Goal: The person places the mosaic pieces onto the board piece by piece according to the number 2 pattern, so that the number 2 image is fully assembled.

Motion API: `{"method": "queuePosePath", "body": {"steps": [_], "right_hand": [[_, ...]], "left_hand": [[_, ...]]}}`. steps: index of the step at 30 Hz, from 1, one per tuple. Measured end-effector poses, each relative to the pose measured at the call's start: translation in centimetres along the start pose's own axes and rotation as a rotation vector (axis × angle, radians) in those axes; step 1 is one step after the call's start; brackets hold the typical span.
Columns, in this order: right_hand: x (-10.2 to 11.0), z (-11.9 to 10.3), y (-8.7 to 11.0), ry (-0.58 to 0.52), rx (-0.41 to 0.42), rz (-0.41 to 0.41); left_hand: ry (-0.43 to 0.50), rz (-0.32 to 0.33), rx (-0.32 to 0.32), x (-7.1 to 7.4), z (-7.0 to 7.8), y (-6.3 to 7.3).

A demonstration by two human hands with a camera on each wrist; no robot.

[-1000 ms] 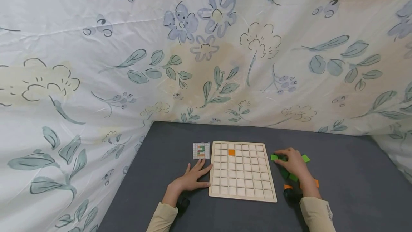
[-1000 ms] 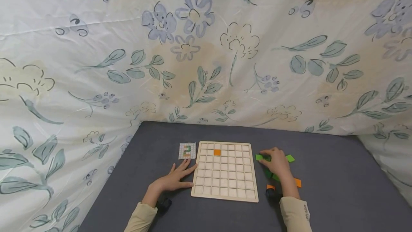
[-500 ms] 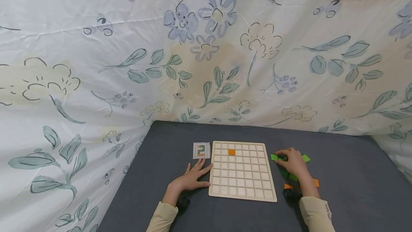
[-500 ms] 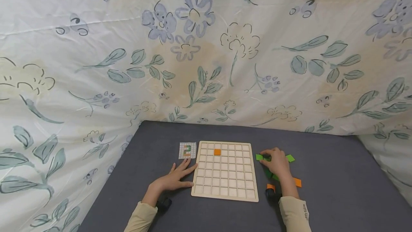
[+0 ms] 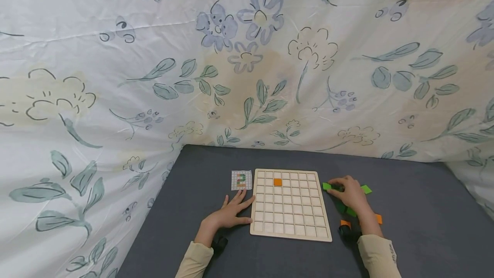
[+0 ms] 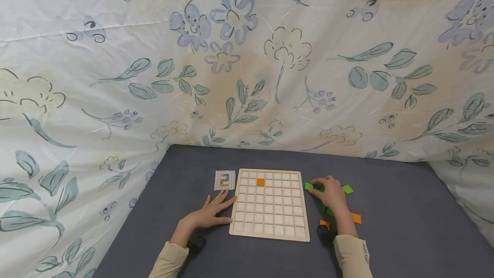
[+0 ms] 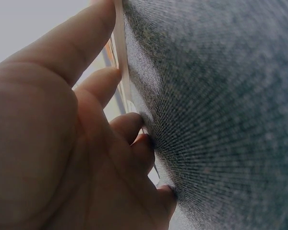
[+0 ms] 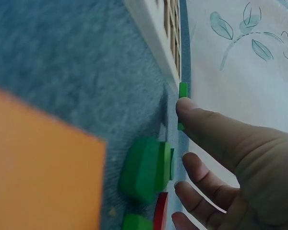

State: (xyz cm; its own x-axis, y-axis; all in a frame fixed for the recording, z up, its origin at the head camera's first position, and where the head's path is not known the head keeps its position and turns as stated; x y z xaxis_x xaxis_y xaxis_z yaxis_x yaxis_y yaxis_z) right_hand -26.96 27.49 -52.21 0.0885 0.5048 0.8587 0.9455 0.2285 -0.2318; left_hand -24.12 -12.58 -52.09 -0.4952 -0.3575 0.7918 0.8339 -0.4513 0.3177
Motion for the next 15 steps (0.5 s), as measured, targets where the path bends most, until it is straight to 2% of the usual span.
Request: {"method": "queuePosePath", "body": {"steps": [15], "right_hand": [[-0.5,-1.4,-0.9,-0.051,0.011,-0.003]], "left_hand": [[-0.001,-0.006,-0.004,0.0,-0.1,0.0]]}}
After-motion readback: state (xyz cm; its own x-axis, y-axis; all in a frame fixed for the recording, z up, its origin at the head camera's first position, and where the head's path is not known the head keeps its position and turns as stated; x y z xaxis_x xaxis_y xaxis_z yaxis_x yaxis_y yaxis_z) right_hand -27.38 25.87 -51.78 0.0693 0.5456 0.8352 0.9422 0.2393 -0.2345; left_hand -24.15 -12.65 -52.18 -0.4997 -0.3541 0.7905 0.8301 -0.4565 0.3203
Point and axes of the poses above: each hand's wrist, its own y-axis away from the middle knuckle, its own x-axis out of the back of the hand, z = x × y, the point moved 1 cm from there along -y, towards the middle knuckle, and after that the axes turned 11 degrees about x, right-handed, at the moved point
